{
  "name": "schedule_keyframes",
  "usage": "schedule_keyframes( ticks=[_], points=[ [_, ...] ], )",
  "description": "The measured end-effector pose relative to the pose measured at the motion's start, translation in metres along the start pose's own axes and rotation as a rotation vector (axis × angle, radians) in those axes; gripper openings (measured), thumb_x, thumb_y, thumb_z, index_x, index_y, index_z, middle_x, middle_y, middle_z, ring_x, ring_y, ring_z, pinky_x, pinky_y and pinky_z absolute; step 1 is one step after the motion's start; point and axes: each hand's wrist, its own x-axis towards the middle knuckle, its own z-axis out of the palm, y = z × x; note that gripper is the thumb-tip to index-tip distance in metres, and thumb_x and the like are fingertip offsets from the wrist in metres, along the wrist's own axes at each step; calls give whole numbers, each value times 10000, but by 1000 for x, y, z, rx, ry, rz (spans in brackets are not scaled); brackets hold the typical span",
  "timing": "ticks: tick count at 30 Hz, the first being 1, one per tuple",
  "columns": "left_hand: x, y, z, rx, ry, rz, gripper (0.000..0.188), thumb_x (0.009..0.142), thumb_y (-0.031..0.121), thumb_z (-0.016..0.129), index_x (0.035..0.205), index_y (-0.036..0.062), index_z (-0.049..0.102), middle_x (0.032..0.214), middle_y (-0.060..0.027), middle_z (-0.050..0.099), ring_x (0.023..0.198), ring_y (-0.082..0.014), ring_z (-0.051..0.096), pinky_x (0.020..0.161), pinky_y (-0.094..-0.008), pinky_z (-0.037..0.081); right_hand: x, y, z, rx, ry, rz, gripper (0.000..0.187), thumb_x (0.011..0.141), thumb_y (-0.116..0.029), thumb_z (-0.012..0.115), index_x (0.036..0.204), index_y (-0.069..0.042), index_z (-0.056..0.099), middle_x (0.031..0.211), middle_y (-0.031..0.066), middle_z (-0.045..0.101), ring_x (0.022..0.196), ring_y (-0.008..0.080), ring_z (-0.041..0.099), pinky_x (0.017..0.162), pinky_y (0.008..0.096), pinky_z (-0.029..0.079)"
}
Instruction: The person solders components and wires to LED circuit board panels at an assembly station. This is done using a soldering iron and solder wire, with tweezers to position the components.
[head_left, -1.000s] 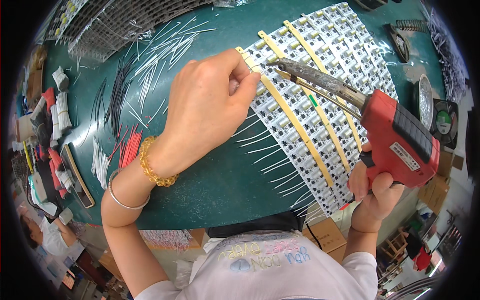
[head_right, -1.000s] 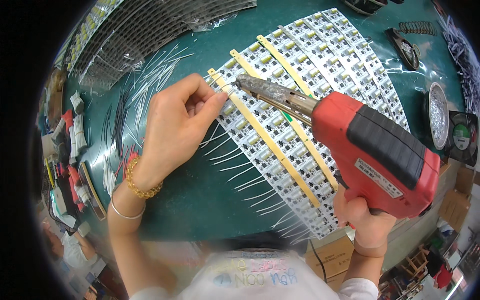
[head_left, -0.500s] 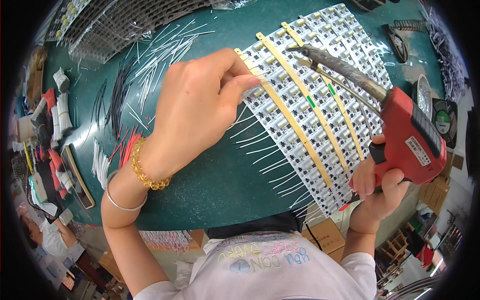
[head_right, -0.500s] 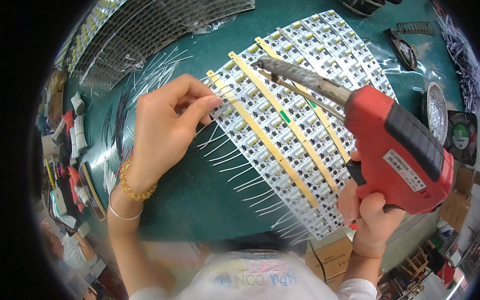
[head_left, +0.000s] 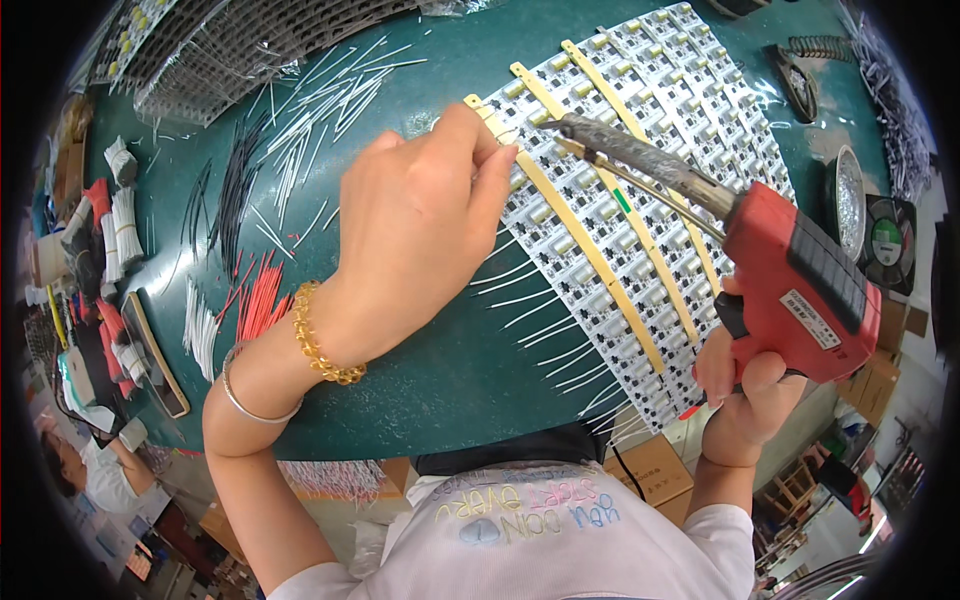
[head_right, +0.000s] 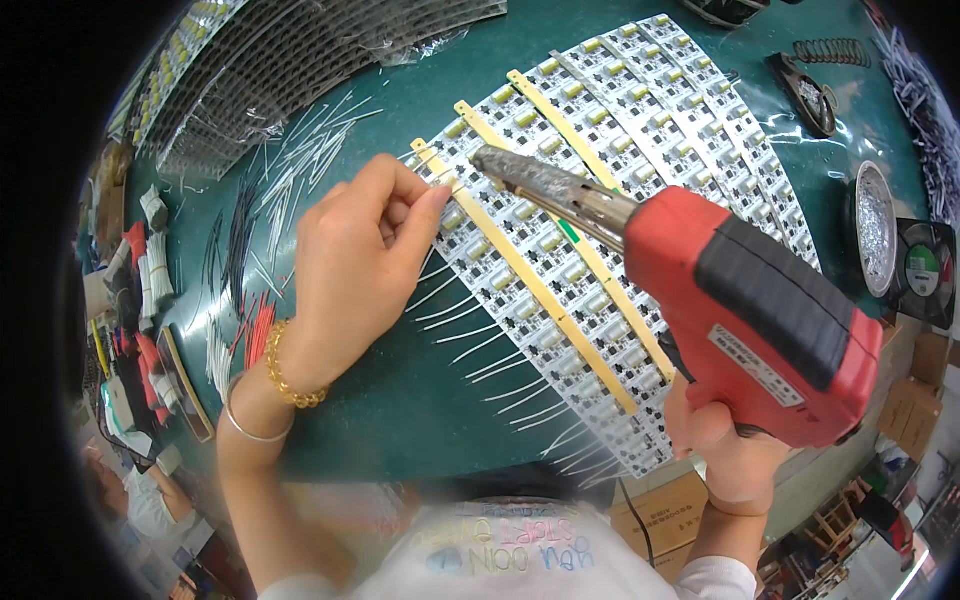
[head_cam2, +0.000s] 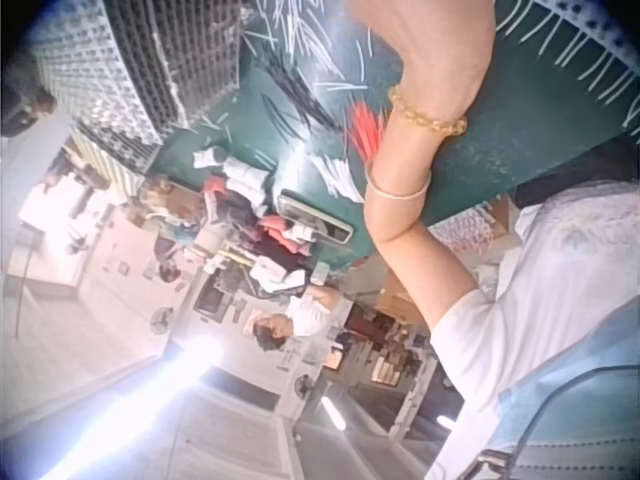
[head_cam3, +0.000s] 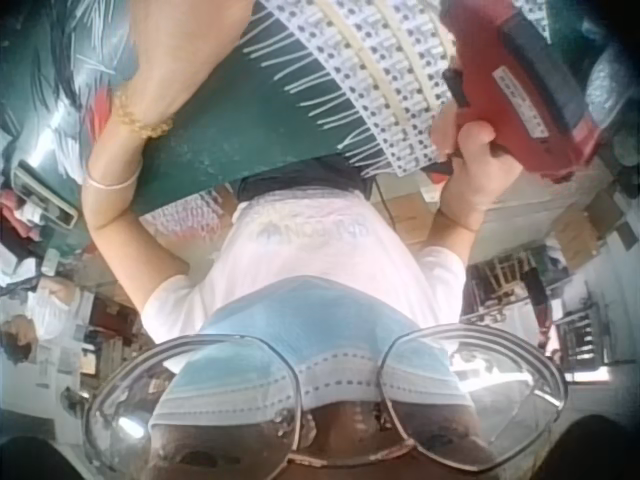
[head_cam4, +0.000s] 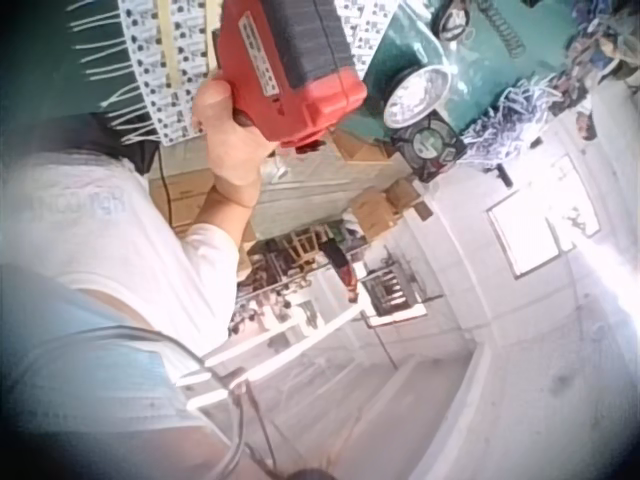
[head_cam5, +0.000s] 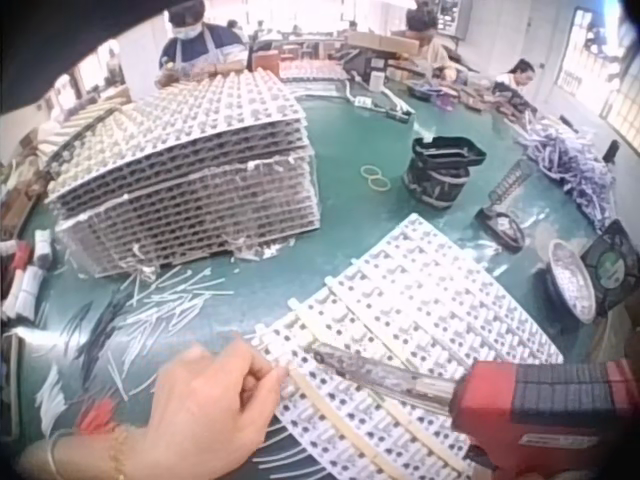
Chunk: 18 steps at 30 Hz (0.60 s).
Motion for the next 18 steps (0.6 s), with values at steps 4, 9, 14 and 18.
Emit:
schedule_keyframes(
  ticks=[4, 9, 14, 18],
  points=[
    [-2, 0, 5, 118, 45, 75, 158, 790, 107, 612, 701, 58, 491, 516, -69, 553, 441, -245, 523, 510, -332, 378, 2, 0, -2, -16, -75, 44, 760, 771, -562, 584, 1065, 123, 439, 440, 2, 417, 332, 60, 350, 350, 189, 256],
    [-1, -2, 5, 121, 47, 92, 162, 783, 106, 617, 703, 59, 484, 506, -66, 547, 417, -243, 510, 495, -331, 373, 6, 3, -3, 1, -114, 18, 704, 798, -534, 570, 1040, 115, 445, 447, 16, 423, 336, 76, 365, 355, 197, 275],
    [-1, -2, 5, 124, 64, 83, 160, 777, 102, 648, 699, 57, 516, 521, -26, 538, 448, -168, 456, 459, -295, 348, 7, 6, -6, 66, -150, 48, 653, 815, -488, 575, 1034, 112, 442, 456, 27, 431, 334, 84, 370, 361, 209, 297],
    [-1, -3, 6, 123, 65, 71, 159, 774, 102, 651, 700, 56, 517, 523, -27, 537, 451, -168, 458, 458, -293, 353, 7, 6, -8, 80, -151, 85, 655, 810, -482, 586, 1041, 112, 438, 456, 26, 434, 335, 84, 375, 362, 209, 302]
  ],
)
